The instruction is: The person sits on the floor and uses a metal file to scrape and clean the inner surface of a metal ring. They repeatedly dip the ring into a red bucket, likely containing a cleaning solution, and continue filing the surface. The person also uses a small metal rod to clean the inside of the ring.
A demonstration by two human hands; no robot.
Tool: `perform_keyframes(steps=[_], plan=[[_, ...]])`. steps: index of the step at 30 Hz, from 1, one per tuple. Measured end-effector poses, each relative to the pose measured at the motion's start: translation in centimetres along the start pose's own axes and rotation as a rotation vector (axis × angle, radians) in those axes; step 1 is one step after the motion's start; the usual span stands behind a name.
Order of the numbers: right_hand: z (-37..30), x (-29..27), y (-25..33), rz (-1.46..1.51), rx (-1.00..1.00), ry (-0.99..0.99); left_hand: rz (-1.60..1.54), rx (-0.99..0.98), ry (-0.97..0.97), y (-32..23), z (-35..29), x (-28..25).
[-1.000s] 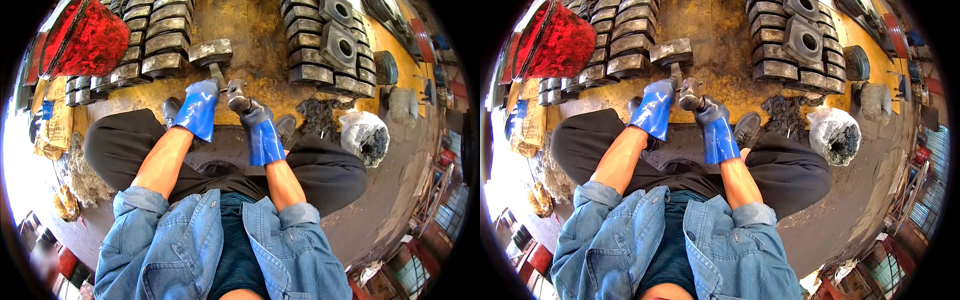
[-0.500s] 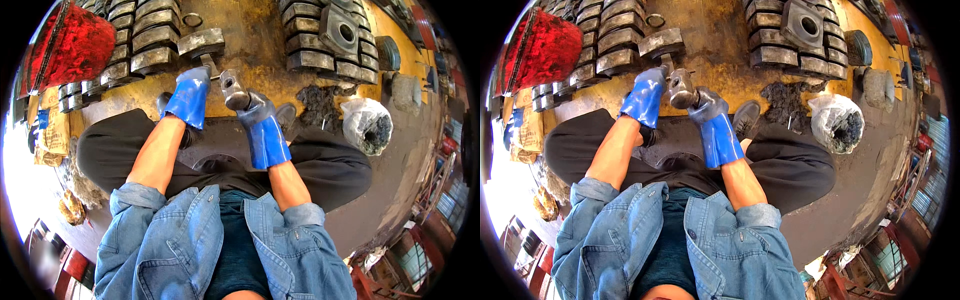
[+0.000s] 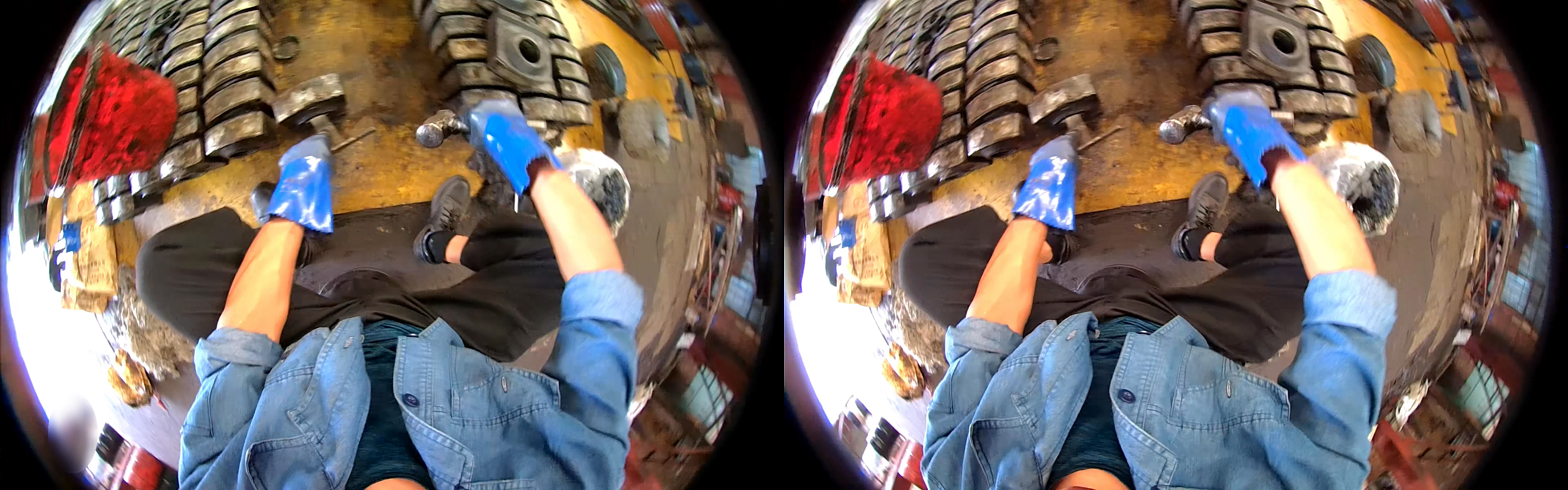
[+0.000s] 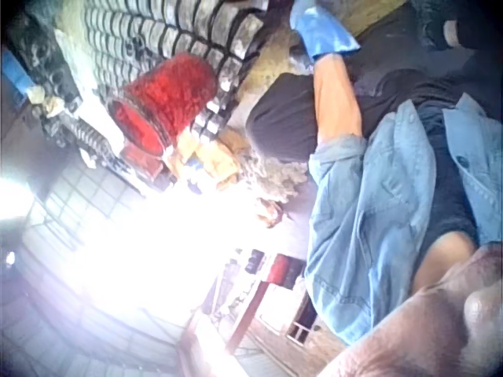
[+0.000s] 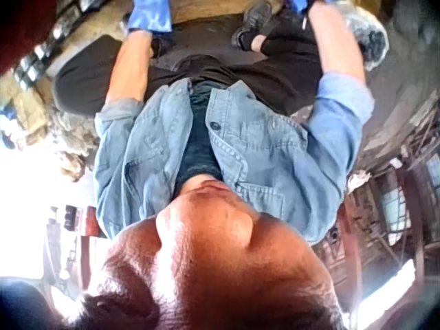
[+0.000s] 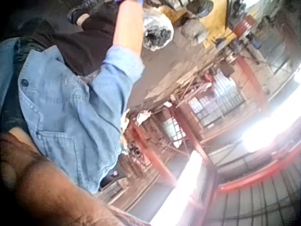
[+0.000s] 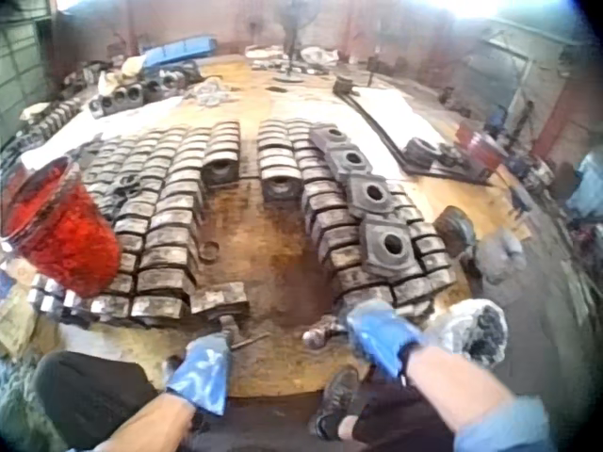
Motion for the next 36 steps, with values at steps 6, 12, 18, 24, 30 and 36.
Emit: perform_keyframes(steps=[6,12,18,24,30,36], plan=[[-3.6,-2.8,-8.7,-0.532,-0.083,0.068,0.021,-0.053,-0.008,0.8,-1.0,-1.7],[-6.8,5.9,-21.3,-0.456,0.174,0.232,0.052,-0.198,0.112,-0.4,-1.2,-2.5],[-8.4,18.9,-29.6,0.154,0.85,-0.046,-0.201,-0.068,0.005,-0.6,-1.6,-3.1],[-9.4,20.0,-22.6,0.123,0.661,0.06,-0.496,-0.199,-0.063,0.3,-4.8,-4.2],[-10.9,15.0,-22.4,0.069,0.64,0.096,-0.364,-0.113,-0.093,0.7,-4.3,-3.7],[-5.6,11.1,-21.7,-0.046,0.443,-0.042,-0.366,-0.187,-0.063,0.1,-4.7,-5.1]])
Point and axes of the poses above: each hand's wrist, its own z-axis towards the middle knuckle, its own x-axis out of the palm, y = z × x, the point moved 3 cm from there along z, towards the middle knuckle, and after that the axes turned 3 degrees about y, right-handed, at the moved point
